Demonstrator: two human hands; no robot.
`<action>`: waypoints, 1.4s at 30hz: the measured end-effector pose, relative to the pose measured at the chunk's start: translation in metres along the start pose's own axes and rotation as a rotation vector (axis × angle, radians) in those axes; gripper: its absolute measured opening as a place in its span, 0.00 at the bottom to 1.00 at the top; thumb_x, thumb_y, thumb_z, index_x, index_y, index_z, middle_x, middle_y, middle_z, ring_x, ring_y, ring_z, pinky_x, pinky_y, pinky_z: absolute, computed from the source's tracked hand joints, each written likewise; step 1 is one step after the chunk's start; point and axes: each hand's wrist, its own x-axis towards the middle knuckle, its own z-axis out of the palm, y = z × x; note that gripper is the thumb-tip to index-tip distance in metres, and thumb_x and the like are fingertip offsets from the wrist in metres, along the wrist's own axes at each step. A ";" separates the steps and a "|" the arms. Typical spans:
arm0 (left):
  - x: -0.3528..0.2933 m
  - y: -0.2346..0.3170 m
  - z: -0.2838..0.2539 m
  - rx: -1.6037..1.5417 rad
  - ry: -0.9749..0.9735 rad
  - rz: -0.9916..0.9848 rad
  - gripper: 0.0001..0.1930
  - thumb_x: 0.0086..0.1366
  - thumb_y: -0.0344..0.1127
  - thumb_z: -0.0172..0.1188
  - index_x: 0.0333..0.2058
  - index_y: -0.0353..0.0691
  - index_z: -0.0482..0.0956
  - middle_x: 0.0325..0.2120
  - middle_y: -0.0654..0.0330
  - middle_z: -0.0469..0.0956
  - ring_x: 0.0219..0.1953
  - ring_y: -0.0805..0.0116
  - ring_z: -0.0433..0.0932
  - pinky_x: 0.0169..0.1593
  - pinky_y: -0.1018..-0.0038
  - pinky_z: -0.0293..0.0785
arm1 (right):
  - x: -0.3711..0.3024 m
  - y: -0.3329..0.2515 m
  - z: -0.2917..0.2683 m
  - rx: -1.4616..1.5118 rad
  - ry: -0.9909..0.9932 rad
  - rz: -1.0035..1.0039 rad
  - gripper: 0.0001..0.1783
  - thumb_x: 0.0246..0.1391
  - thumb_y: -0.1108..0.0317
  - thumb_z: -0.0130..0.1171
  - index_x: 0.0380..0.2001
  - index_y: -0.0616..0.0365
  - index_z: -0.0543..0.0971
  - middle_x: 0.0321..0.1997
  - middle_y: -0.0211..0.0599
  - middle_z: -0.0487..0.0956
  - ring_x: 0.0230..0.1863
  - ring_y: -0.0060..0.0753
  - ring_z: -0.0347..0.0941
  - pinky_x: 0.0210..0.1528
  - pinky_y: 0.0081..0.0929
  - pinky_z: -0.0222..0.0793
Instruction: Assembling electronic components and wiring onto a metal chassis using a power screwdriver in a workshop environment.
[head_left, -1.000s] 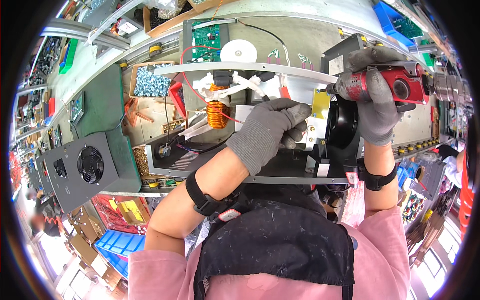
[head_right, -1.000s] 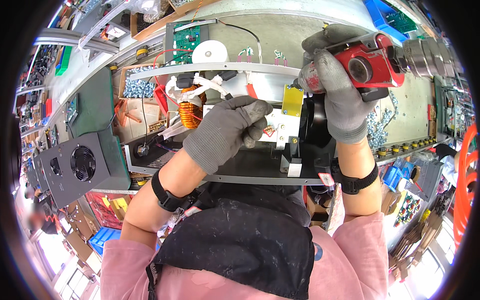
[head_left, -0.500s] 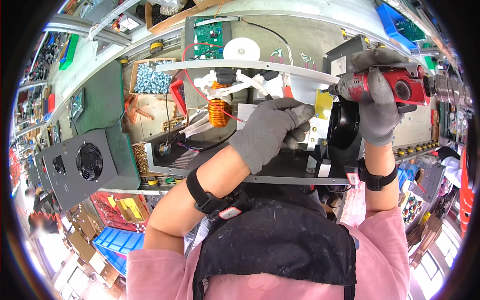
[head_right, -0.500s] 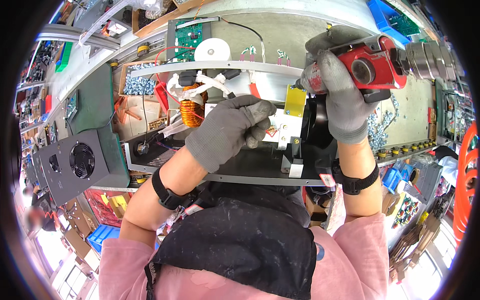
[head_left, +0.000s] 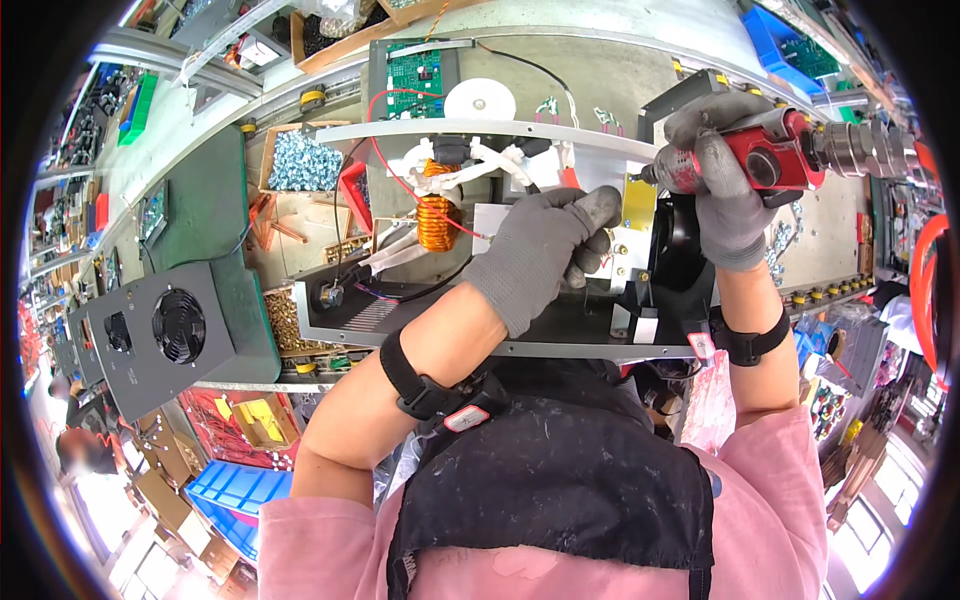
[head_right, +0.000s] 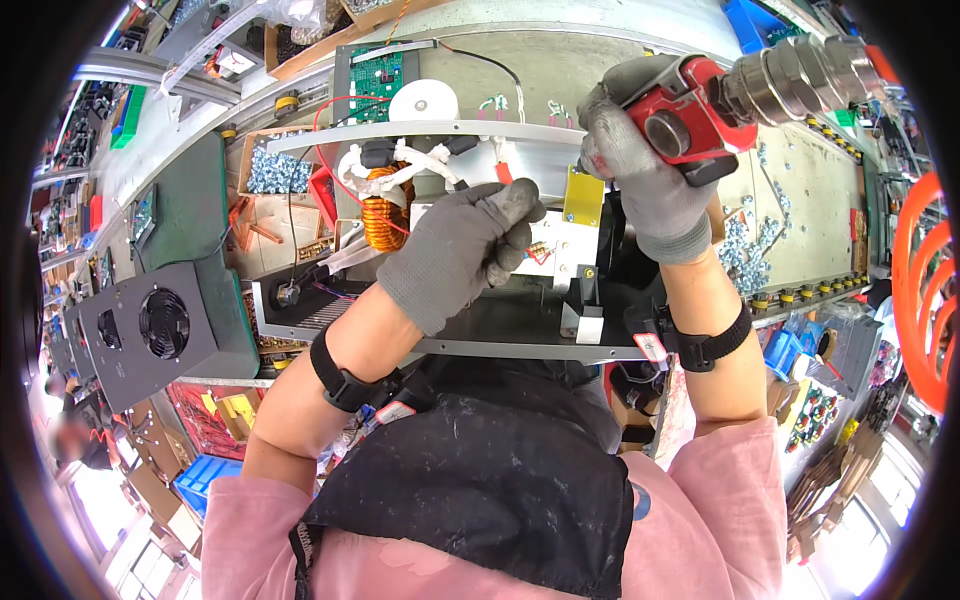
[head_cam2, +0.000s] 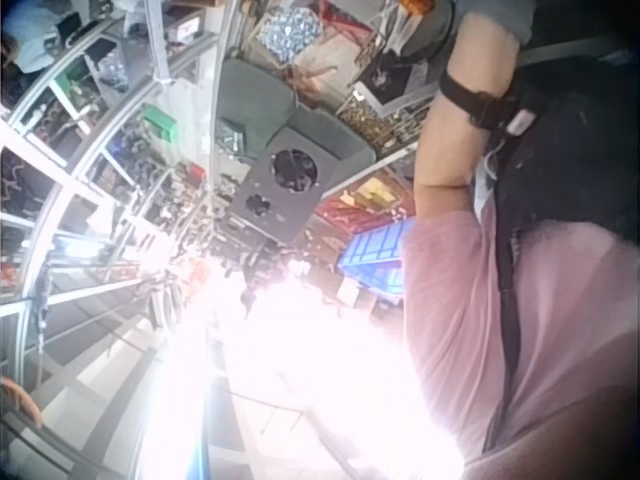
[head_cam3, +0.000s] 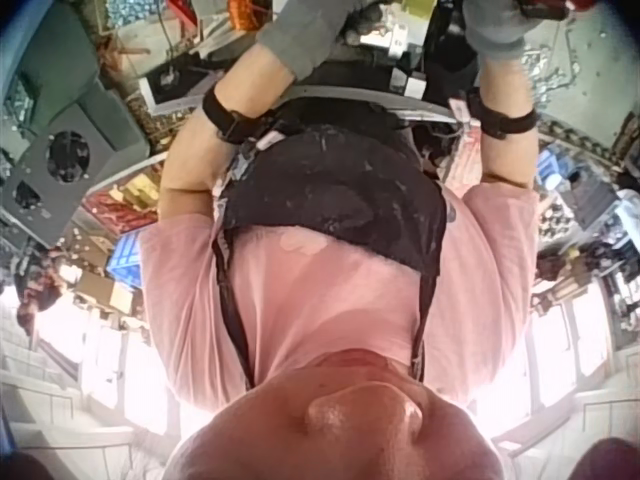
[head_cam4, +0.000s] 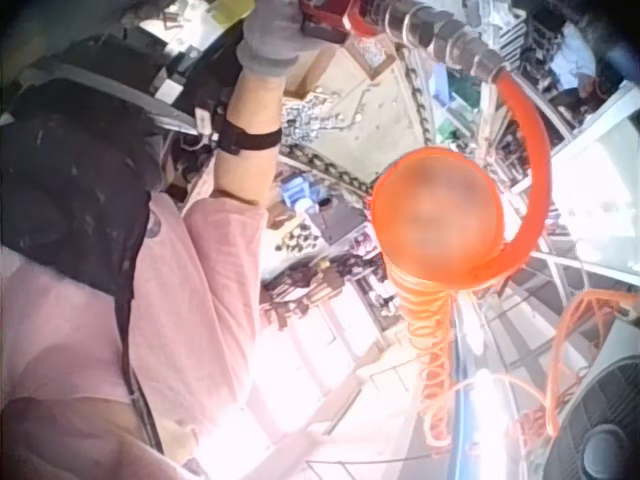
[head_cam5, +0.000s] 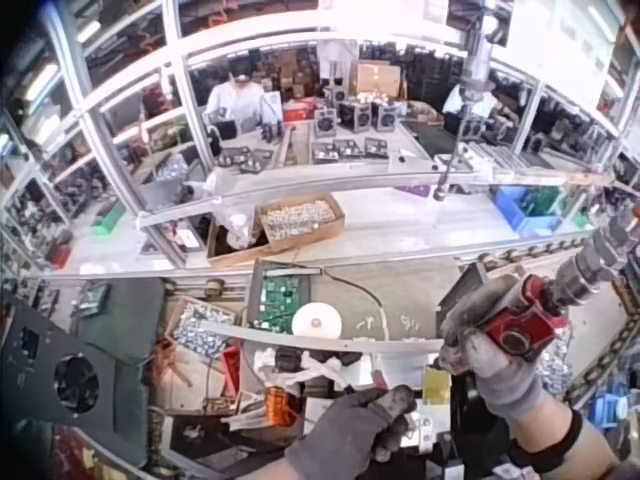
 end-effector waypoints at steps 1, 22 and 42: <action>-0.001 0.000 0.001 0.005 -0.008 0.004 0.16 0.63 0.45 0.56 0.35 0.35 0.74 0.18 0.67 0.71 0.16 0.81 0.67 0.18 0.84 0.62 | 0.002 -0.001 0.001 0.007 -0.026 0.009 0.14 0.48 0.82 0.56 0.40 0.60 0.72 0.29 0.39 0.76 0.20 0.22 0.67 0.21 0.21 0.61; 0.000 -0.011 0.027 -0.035 -0.041 -0.062 0.22 0.62 0.55 0.53 0.26 0.38 0.73 0.12 0.68 0.65 0.11 0.80 0.59 0.13 0.82 0.52 | -0.030 -0.069 -0.008 0.074 -0.134 -0.285 0.23 0.49 0.60 0.53 0.49 0.56 0.70 0.32 0.35 0.64 0.34 0.35 0.59 0.35 0.31 0.59; 0.000 -0.008 0.028 0.305 -0.038 -0.074 0.37 0.59 0.71 0.39 0.19 0.39 0.72 0.08 0.65 0.64 0.08 0.78 0.58 0.12 0.82 0.53 | -0.028 -0.067 -0.009 0.064 -0.135 -0.259 0.23 0.48 0.58 0.53 0.47 0.56 0.70 0.28 0.32 0.62 0.30 0.32 0.58 0.32 0.27 0.57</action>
